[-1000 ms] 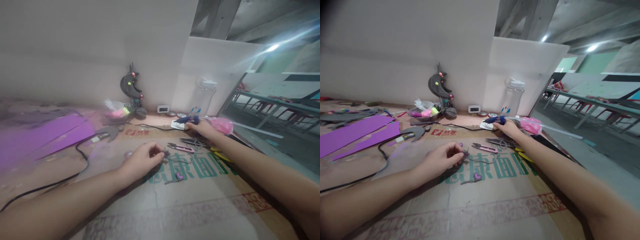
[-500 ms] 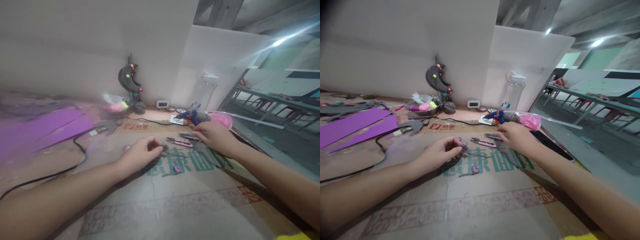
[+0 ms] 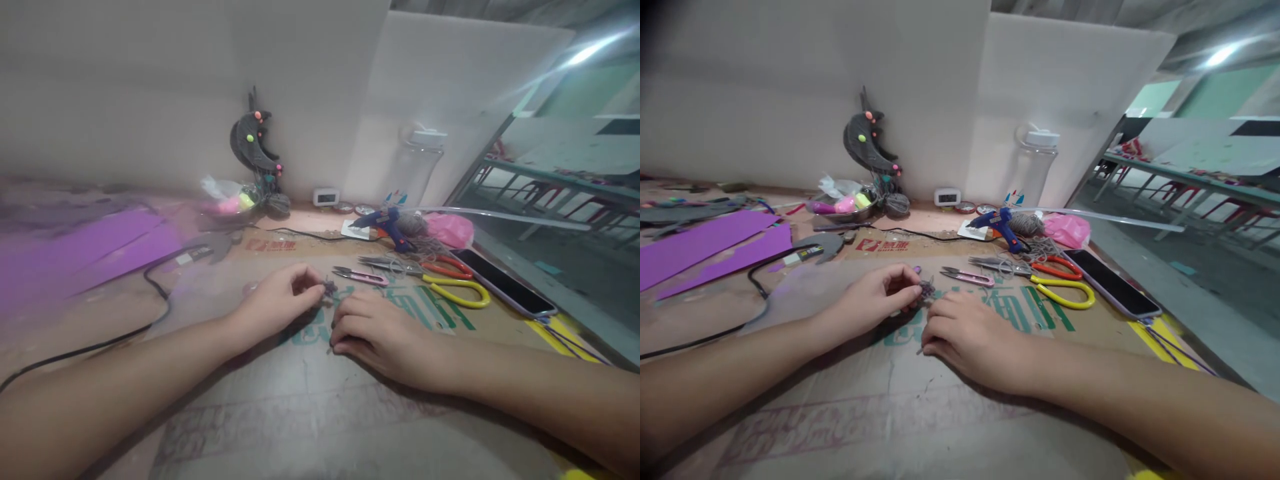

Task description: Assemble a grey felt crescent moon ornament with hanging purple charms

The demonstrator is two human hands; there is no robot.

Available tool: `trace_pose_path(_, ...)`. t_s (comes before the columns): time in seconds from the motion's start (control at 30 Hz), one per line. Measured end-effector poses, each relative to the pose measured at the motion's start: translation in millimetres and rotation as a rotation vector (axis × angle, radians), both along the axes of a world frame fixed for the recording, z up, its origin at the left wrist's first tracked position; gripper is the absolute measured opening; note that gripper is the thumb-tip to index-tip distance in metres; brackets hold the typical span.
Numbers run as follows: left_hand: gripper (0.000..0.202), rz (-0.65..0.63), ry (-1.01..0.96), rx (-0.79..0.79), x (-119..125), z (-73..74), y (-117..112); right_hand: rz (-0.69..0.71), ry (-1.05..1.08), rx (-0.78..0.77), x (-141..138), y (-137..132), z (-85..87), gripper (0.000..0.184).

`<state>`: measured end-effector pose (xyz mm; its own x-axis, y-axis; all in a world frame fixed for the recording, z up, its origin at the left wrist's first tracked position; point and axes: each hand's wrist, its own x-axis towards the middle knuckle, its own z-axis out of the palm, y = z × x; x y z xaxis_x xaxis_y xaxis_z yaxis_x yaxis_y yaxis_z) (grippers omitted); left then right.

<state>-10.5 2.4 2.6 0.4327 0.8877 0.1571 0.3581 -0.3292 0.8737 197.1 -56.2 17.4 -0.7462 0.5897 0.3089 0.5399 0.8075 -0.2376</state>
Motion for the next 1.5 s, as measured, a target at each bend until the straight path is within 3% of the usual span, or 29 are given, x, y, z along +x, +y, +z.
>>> trace_pose_path(0.17,0.015,-0.027,0.020,0.024,-1.0,-0.8,0.3,-0.004,0.222,0.036,4.2,-5.0,-1.6,0.016)
trace_pose_path(0.33,0.013,-0.114,0.047,0.030,-0.8,3.1,-3.8,-0.238,0.415,-0.035,18.2,-2.8,5.8,0.015)
trace_pose_path(0.43,0.011,-0.138,0.060,0.041,-0.2,5.9,-6.6,-0.353,0.523,-0.159,20.7,8.1,4.3,0.009)
trace_pose_path(0.6,0.008,-0.149,0.064,0.065,-0.2,7.1,-7.6,-0.361,0.675,-0.417,18.1,17.4,0.4,0.017)
trace_pose_path(0.73,0.008,-0.131,0.103,0.112,-0.9,7.4,-7.7,-0.383,0.569,-0.307,16.1,15.7,3.6,0.008)
trace_pose_path(0.9,0.009,-0.152,0.126,0.150,-1.4,5.9,-9.1,-0.355,0.443,-0.139,15.3,15.4,4.7,0.011)
trace_pose_path(1.07,0.010,-0.219,0.127,0.163,-1.6,3.3,-8.4,-0.359,0.486,-0.113,15.0,13.9,2.3,0.011)
trace_pose_path(1.5,0.012,-0.237,0.163,0.170,-0.6,5.4,-7.8,-0.225,0.402,-0.051,14.2,14.8,0.7,0.013)
